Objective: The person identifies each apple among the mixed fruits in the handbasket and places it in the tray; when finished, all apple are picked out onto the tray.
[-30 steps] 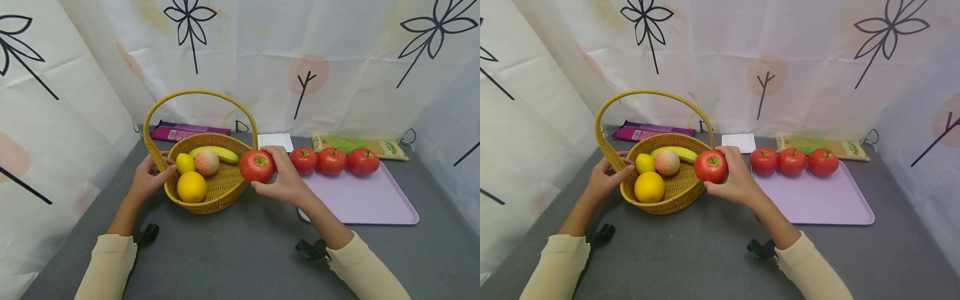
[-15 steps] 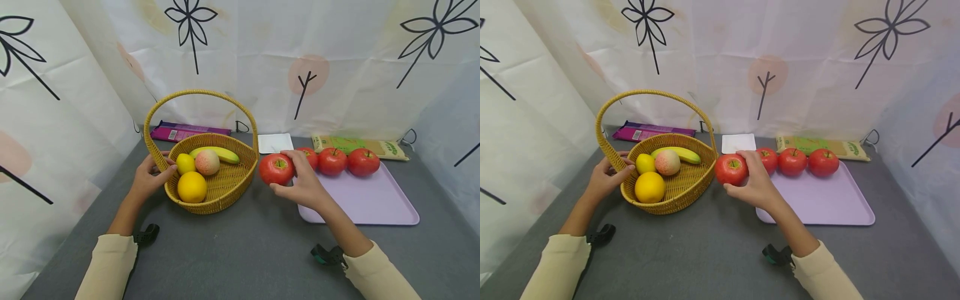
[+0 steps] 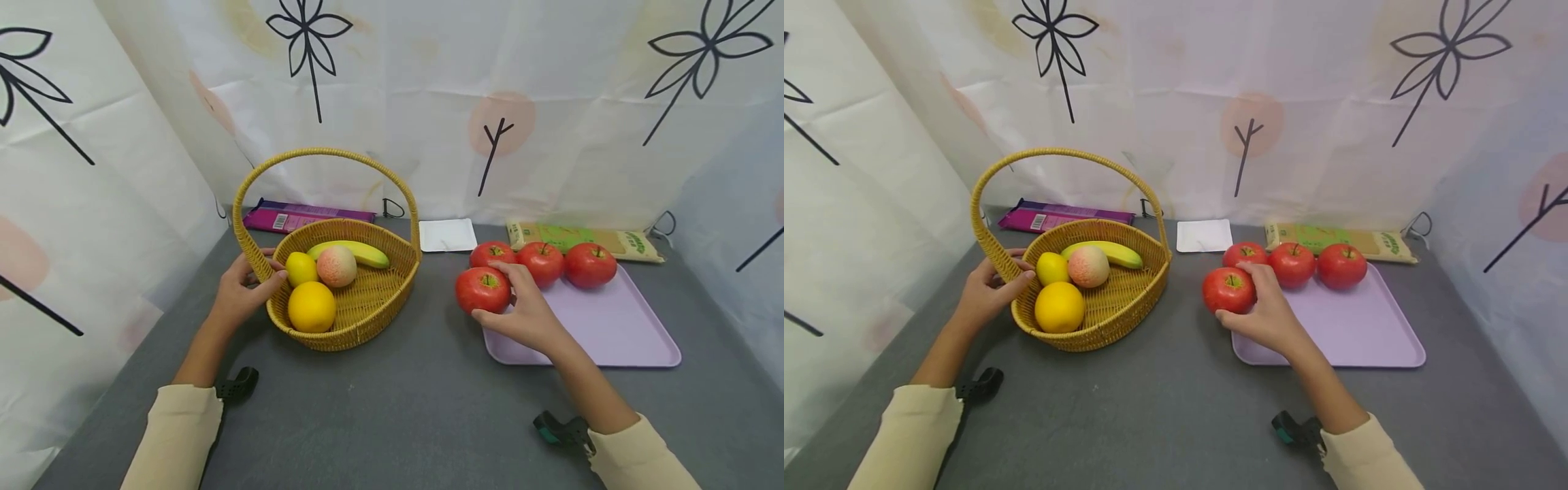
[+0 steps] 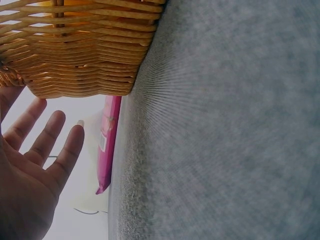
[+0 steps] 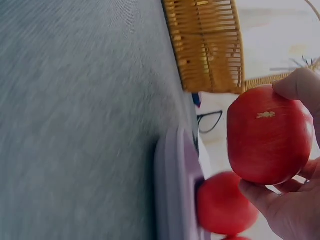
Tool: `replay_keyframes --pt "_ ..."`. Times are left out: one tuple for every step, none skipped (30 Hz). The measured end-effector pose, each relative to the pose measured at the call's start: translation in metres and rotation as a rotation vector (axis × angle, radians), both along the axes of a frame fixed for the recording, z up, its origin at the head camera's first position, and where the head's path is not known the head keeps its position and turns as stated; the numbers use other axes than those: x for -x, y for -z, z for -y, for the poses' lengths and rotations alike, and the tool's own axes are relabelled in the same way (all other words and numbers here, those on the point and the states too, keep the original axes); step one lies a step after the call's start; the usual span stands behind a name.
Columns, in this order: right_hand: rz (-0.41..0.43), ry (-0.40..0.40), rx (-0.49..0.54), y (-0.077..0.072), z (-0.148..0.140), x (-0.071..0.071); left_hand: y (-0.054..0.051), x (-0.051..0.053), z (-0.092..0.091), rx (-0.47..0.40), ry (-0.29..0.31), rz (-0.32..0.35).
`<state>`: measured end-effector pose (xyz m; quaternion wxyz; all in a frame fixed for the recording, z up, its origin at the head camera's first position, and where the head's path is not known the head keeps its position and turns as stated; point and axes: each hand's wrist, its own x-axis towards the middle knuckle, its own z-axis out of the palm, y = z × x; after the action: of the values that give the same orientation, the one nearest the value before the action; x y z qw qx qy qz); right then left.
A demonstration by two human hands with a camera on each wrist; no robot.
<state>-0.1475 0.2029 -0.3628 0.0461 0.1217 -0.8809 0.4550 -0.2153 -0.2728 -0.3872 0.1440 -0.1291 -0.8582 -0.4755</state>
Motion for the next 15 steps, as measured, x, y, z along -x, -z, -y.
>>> replay_keyframes --pt "0.008 0.001 -0.007 0.001 -0.003 0.0 0.0 0.0 0.0 0.0 -0.001 0.001" --pt "0.013 0.002 -0.015 0.002 -0.006 -0.001 0.0 0.0 0.0 0.002 -0.003 0.003" --pt "0.02 0.004 -0.021 0.003 -0.01 -0.001 0.0 0.0 0.001 0.003 -0.004 0.005" --pt "0.023 0.005 -0.027 0.005 -0.012 -0.001 0.0 0.0 0.001 0.006 -0.006 0.008" --pt "0.028 0.006 -0.032 0.005 -0.015 -0.001 0.0 0.0 0.001 0.009 -0.007 0.009" --pt "0.029 0.005 -0.038 0.006 -0.017 -0.001 0.0 0.0 0.001 0.01 -0.008 0.012" --pt "0.029 0.005 -0.043 0.007 -0.019 -0.001 0.0 0.0 0.001 0.01 -0.008 0.012" --pt "0.028 0.004 -0.05 0.008 -0.021 -0.001 0.0 0.001 0.001 0.012 -0.009 0.013" --pt "0.029 0.003 -0.055 0.009 -0.022 0.0 0.0 0.001 0.001 0.013 -0.011 0.013" --pt "0.027 0.003 -0.061 0.01 -0.023 -0.001 0.0 0.001 0.001 0.014 -0.012 0.012" --pt "0.024 0.002 -0.066 0.01 -0.024 -0.001 0.0 0.001 0.001 0.011 -0.012 0.01" --pt "0.023 0.003 -0.07 0.011 -0.025 -0.001 0.0 0.001 0.001 0.009 -0.012 0.008" --pt "0.02 0.003 -0.077 0.011 -0.026 -0.001 0.001 0.001 0.001 0.008 -0.011 0.005" --pt "0.017 0.005 -0.084 0.011 -0.027 -0.001 0.001 0.002 0.001 0.007 -0.012 0.003" --pt "0.018 0.007 -0.09 0.011 -0.028 -0.001 0.001 0.002 0.001 0.004 -0.01 0.002"
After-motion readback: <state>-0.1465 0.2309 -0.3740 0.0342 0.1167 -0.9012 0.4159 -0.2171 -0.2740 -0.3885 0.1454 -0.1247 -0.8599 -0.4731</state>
